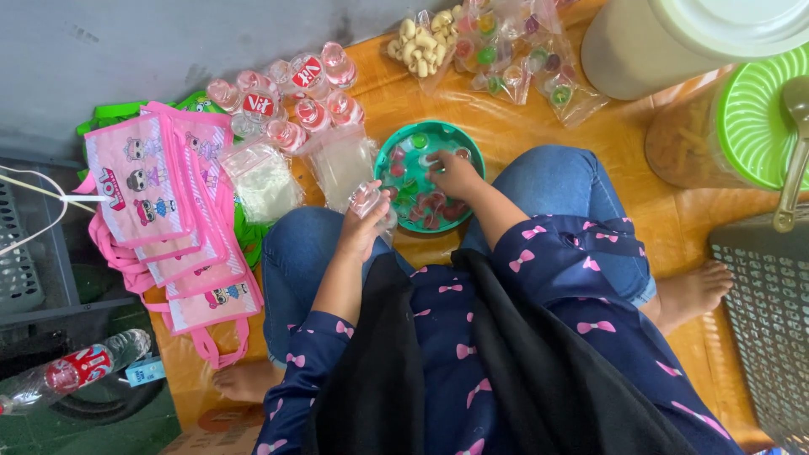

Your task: Packing small jelly cups and snacks into plastic bags for distribution.

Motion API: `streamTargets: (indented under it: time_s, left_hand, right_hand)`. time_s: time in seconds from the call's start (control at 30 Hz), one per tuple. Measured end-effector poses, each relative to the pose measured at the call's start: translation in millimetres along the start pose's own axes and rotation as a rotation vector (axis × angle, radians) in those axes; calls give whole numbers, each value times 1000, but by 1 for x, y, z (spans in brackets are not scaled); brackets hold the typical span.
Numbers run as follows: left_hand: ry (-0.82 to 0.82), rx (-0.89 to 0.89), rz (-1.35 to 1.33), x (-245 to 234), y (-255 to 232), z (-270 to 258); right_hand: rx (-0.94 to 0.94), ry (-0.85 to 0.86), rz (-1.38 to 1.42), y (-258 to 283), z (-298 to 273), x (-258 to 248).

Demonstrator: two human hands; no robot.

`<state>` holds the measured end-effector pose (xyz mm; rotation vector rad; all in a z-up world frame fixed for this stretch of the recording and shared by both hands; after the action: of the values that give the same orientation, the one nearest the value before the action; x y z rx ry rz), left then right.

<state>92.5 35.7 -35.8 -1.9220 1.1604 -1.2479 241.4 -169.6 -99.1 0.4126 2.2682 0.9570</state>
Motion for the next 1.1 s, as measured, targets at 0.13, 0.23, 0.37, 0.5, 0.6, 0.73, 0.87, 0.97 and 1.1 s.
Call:
streamTargets:
  time_s: [0.13,0.23,0.37,0.5,0.6,0.73,0.87,0.97,1.1]
  left_hand:
    - [-9,1,-6,7,-4,-4]
    - [-7,10,4,7,-4,-5]
    - [20,54,61,7,-4,-3]
    - [59,144,189,12,-9,-5]
    - [106,175,195,25,-15,-9]
    - [89,233,256,22,-9,-4]
    - [57,226,201,15,-12,-7]
    - [30,199,186,17,-17,-11]
    - [19,169,182,17,-17,-9]
  right_hand:
    - [28,42,-621,4,-3,32]
    - [125,146,-742,-9,9,56]
    - [127,201,-588,-7,-3,43]
    - [-128,-84,13,34,-16,0]
    - [-530,-204,276,135,-92,-32]
    - [-683,-66,148,165,-106,-25]
    - [-491,-207,-112,117,-64,-17]
    - [-331,-78,-442,56,-23,27]
    - [-158,13,-858,34,-8,53]
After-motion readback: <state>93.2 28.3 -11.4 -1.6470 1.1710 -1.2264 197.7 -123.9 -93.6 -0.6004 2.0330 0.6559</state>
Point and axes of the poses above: each hand's wrist, its own z-axis towards the middle knuckle, its own x-axis out of the palm, y = z × x, the point moved 5 cm from there along z, towards the middle knuckle, and after that the axes turned 12 degrees about y, right-handed, at the moved point
